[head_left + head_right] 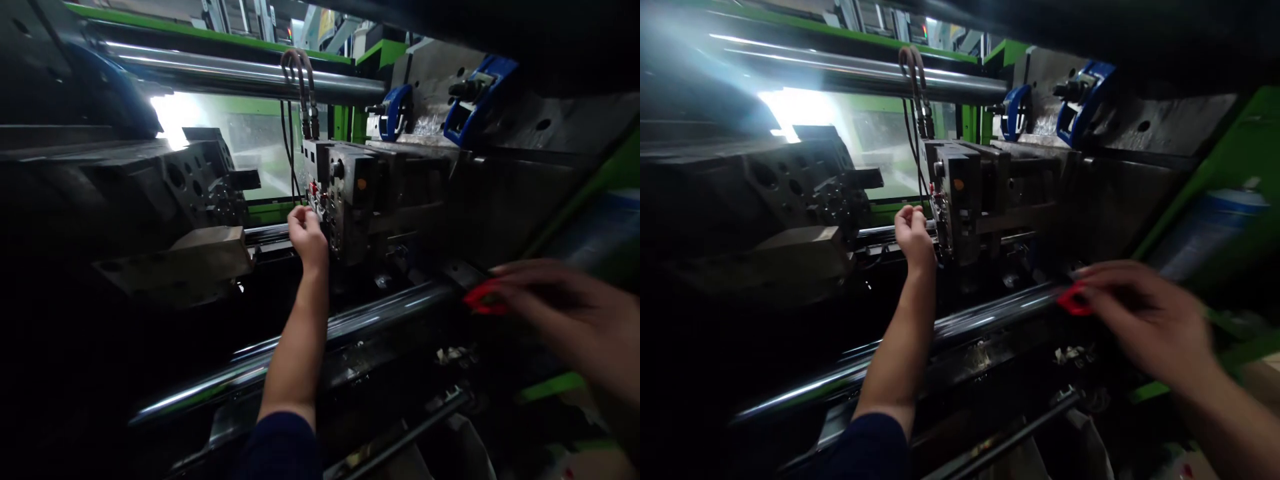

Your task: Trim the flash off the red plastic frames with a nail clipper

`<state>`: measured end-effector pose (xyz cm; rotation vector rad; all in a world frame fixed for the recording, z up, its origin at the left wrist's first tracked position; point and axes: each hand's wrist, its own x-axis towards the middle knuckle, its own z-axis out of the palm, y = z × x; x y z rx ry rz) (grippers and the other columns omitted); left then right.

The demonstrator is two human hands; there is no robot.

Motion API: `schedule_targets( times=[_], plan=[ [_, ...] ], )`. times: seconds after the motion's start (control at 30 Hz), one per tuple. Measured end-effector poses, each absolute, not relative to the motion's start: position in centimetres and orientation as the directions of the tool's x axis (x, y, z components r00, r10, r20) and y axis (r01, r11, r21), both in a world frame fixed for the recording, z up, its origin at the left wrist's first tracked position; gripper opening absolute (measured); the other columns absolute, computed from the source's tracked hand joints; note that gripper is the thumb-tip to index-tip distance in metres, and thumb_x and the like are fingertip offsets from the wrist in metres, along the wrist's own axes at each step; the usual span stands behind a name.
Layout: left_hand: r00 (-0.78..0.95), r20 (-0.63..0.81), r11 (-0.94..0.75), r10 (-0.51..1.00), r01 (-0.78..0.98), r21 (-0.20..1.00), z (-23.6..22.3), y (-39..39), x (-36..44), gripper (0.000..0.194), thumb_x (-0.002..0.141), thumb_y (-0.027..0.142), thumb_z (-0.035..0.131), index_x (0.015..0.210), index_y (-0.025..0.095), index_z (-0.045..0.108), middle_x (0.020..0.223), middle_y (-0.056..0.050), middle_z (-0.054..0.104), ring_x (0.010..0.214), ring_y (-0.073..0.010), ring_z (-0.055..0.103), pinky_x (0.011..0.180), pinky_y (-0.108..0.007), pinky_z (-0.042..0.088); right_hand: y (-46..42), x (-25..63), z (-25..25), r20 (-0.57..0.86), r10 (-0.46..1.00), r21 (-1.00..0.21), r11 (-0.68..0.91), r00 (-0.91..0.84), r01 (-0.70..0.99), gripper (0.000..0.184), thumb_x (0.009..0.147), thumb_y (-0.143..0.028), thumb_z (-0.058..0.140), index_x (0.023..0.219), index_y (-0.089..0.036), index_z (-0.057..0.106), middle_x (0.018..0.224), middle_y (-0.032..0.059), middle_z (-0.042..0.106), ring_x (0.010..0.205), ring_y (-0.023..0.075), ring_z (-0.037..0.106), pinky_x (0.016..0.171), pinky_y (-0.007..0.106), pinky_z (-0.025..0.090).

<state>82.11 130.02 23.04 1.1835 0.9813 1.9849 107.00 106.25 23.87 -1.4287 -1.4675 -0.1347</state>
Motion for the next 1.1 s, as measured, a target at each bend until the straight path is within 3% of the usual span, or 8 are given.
schedule_targets(
  times=[0.13, 0.23, 0.37, 0.6, 0.73, 0.87, 1.0, 1.1],
  plan=[
    [0.194, 0.762, -0.785, 0.618, 0.097, 0.612, 18.3, 116.2, 84.3, 0.059, 0.079, 0.026, 0.077, 0.134, 0.025, 0.055, 0.141, -0.012, 0.058, 0.123, -0.0276, 0.062, 0.1, -0.041, 0.056, 110.6, 102.1, 23.3, 0.417, 0.9, -0.87, 0.354, 0.129, 0.344, 0.026, 0.076, -0.041, 0.079, 0.086, -0.017, 0.073, 0.085, 0.0062, 0.073, 0.071, 0.0179, 0.07, 0.065, 0.027, 0.059],
    [0.096, 0.739, -0.731, 0.667, 0.277, 0.624, 15.7, 111.9, 84.5, 0.062, 0.079, 0.027, 0.078, 0.136, 0.022, 0.054, 0.134, -0.014, 0.061, 0.121, -0.0293, 0.063, 0.101, -0.045, 0.055, 112.1, 99.4, 22.7, 0.338, 0.935, -0.941, 0.337, 0.105, 0.02, 0.03, 0.071, -0.036, 0.081, 0.087, -0.014, 0.069, 0.08, 0.0043, 0.071, 0.069, 0.016, 0.07, 0.067, 0.027, 0.06],
    [-0.051, 0.636, -0.588, 0.77, 0.328, 0.739, 14.3, 112.3, 83.6, 0.039, 0.085, 0.031, 0.073, 0.122, 0.02, 0.065, 0.107, -0.009, 0.068, 0.095, -0.0227, 0.069, 0.086, -0.038, 0.059, 111.6, 98.0, 21.1, 0.35, 0.931, -0.921, 0.363, 0.107, -0.143, 0.031, 0.07, -0.035, 0.085, 0.083, -0.015, 0.067, 0.093, 0.0056, 0.072, 0.077, 0.0158, 0.071, 0.072, 0.028, 0.062],
    [-0.031, 0.428, -0.429, 0.903, -0.049, 0.902, 13.3, 110.7, 83.0, 0.056, 0.085, 0.035, 0.074, 0.138, 0.026, 0.058, 0.119, -0.009, 0.07, 0.101, -0.0225, 0.07, 0.092, -0.038, 0.058, 109.7, 98.2, 18.3, 0.713, 0.687, -0.701, 0.703, 0.139, 0.123, 0.009, 0.083, -0.02, 0.077, 0.079, -0.019, 0.069, 0.099, 0.0042, 0.072, 0.088, 0.0138, 0.07, 0.077, 0.024, 0.061],
    [0.185, 0.398, -0.316, 0.899, -0.358, 0.879, 13.6, 109.8, 82.6, 0.05, 0.081, 0.043, 0.08, 0.128, 0.029, 0.07, 0.128, -0.009, 0.069, 0.12, -0.0286, 0.066, 0.106, -0.043, 0.053, 110.0, 99.0, 17.5, 0.683, 0.723, -0.72, 0.69, 0.099, -0.068, 0.008, 0.084, -0.02, 0.078, 0.082, -0.02, 0.07, 0.096, 0.0023, 0.073, 0.086, 0.0133, 0.072, 0.075, 0.022, 0.062],
    [0.363, 0.446, -0.277, 0.818, -0.431, 0.859, 13.9, 110.4, 82.5, 0.034, 0.078, 0.04, 0.085, 0.11, 0.032, 0.079, 0.14, -0.008, 0.064, 0.133, -0.0309, 0.058, 0.112, -0.044, 0.047, 110.3, 98.9, 16.9, 0.618, 0.78, -0.754, 0.623, 0.096, -0.21, 0.013, 0.083, -0.025, 0.081, 0.084, -0.02, 0.069, 0.09, 0.0011, 0.075, 0.086, 0.0166, 0.075, 0.077, 0.026, 0.064],
    [0.387, 0.56, -0.353, 0.732, -0.488, 0.798, 13.4, 110.5, 82.9, 0.041, 0.072, 0.035, 0.09, 0.111, 0.034, 0.075, 0.154, -0.006, 0.051, 0.14, -0.0311, 0.052, 0.109, -0.043, 0.049, 109.8, 98.3, 16.6, 0.749, 0.655, -0.66, 0.75, 0.097, 0.029, 0.012, 0.086, -0.012, 0.075, 0.09, -0.021, 0.069, 0.097, 0.0009, 0.076, 0.101, 0.0179, 0.074, 0.092, 0.03, 0.062],
    [0.367, 0.604, -0.463, 0.708, -0.405, 0.788, 13.6, 110.3, 82.6, 0.043, 0.073, 0.034, 0.089, 0.112, 0.031, 0.071, 0.153, -0.009, 0.051, 0.134, -0.0301, 0.056, 0.105, -0.042, 0.05, 109.7, 98.5, 17.0, 0.895, 0.447, -0.431, 0.851, 0.02, 0.301, 0.017, 0.089, -0.006, 0.068, 0.092, -0.022, 0.066, 0.098, -0.0002, 0.077, 0.11, 0.017, 0.07, 0.094, 0.03, 0.061]
  ],
)
